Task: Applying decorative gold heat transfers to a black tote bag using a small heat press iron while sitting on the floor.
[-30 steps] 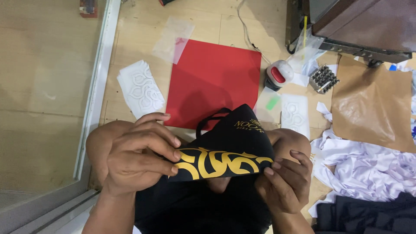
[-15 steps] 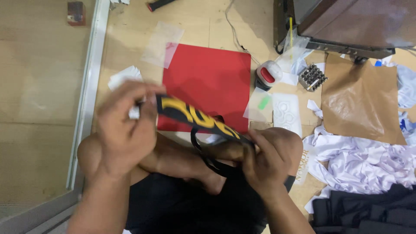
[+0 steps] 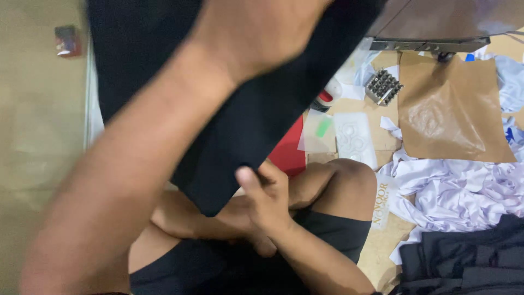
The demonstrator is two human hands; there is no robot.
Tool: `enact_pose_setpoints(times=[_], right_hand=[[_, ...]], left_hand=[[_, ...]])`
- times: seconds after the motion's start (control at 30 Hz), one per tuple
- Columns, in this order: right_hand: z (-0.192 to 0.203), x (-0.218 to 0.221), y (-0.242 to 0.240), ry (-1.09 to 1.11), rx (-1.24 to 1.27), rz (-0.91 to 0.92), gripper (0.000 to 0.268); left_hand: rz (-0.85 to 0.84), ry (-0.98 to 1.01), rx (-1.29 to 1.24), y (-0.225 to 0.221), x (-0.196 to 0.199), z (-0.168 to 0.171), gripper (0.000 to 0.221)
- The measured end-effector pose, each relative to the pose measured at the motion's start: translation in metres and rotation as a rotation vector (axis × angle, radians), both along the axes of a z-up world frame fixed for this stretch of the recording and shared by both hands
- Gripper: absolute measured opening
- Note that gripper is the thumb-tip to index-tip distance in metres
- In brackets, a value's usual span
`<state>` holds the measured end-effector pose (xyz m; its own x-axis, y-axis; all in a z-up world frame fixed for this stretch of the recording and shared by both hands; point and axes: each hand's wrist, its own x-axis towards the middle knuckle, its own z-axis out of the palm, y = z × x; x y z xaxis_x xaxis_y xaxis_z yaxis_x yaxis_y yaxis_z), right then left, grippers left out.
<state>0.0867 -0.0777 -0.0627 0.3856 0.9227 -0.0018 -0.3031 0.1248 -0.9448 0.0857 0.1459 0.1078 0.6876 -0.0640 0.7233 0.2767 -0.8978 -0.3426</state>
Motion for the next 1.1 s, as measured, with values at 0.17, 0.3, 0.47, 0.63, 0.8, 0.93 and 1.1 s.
enact_pose_setpoints(times=[0.17, 0.3, 0.47, 0.63, 0.8, 0.93, 1.1], right_hand=[[-0.003, 0.051, -0.007, -0.070, 0.014, -0.279, 0.035], [-0.028, 0.082, -0.028, -0.141, -0.074, -0.268, 0.033], [-0.036, 0.117, -0.061, -0.398, 0.171, -0.618, 0.040], [0.007, 0.165, -0.098, -1.368, 0.246, -0.507, 0.027], [0.009, 0.186, -0.126, -1.471, 0.094, -0.204, 0.024], [0.028, 0.184, -0.127, -1.329, 0.126, -0.105, 0.025], [0.075, 0.177, -0.116, -1.448, 0.116, 0.033, 0.024]], left_hand=[[-0.398, 0.011, -0.514, -0.042, 0.028, -0.058, 0.011], [-0.424, 0.042, -0.818, -0.070, 0.045, -0.110, 0.013], [-0.569, 0.063, -1.336, -0.126, 0.054, -0.146, 0.012], [-0.615, 0.137, -1.717, -0.171, 0.052, -0.183, 0.031], [-0.473, 0.084, -1.284, -0.186, -0.016, -0.142, 0.038], [-0.186, 0.119, -0.883, -0.215, -0.071, -0.174, 0.029], [-0.063, -0.009, -0.766, -0.214, -0.104, -0.161, 0.010]])
